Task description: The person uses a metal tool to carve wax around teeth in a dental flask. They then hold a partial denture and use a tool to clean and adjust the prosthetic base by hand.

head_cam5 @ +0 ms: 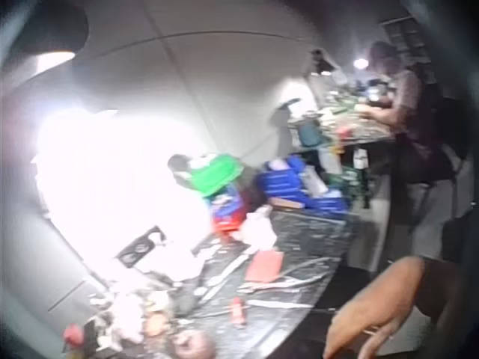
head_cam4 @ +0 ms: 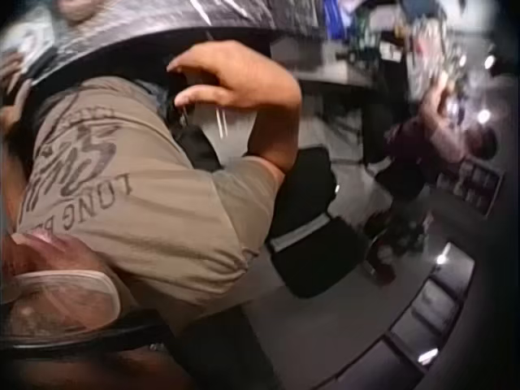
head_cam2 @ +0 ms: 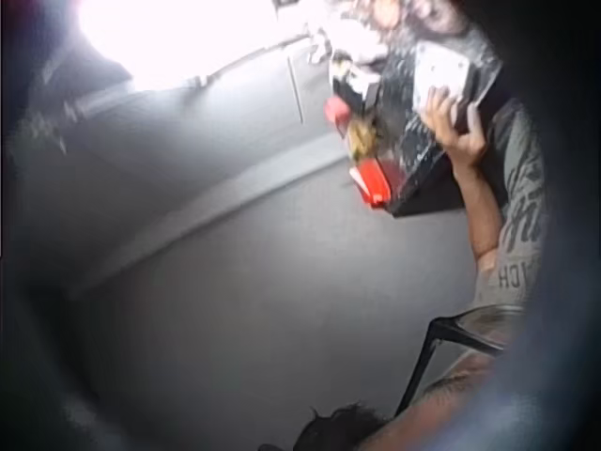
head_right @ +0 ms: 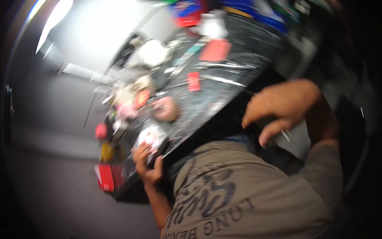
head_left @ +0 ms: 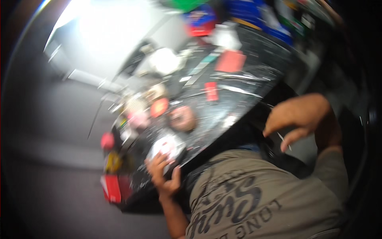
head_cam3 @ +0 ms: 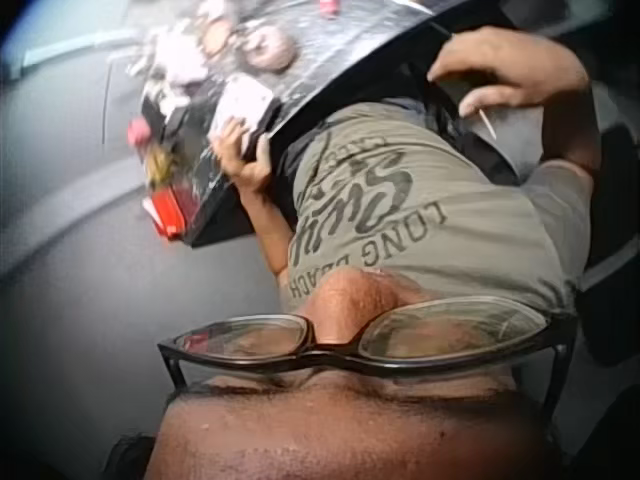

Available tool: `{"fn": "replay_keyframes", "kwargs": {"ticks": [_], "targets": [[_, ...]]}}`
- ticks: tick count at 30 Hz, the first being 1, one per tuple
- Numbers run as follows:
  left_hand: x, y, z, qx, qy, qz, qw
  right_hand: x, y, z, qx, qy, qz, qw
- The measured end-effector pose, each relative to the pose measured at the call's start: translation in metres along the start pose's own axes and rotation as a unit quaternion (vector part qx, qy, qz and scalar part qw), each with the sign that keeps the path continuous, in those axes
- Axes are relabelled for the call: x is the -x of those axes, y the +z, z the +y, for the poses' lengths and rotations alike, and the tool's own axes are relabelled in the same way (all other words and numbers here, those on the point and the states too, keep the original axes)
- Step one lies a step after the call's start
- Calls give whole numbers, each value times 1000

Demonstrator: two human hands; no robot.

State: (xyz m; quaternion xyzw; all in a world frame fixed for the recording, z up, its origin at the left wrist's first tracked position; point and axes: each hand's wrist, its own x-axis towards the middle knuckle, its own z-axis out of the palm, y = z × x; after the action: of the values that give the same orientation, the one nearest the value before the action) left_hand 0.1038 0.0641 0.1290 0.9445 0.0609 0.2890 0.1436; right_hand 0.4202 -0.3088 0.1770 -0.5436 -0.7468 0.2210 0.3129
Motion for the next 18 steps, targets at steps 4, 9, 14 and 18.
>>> {"fn": "replay_keyframes", "kwargs": {"ticks": [4,9,14,18], "targets": [[-1,-5,-2,94,-42,11,995,115,23,8,-3,220,159,963],[-3,-19,-12,81,-25,-50,995,223,117,48,-238,452,201,836],[19,-49,-35,-5,-74,18,997,283,273,162,-371,729,165,551],[15,-65,-48,-14,-80,-2,997,290,402,238,-174,790,157,567]]}}
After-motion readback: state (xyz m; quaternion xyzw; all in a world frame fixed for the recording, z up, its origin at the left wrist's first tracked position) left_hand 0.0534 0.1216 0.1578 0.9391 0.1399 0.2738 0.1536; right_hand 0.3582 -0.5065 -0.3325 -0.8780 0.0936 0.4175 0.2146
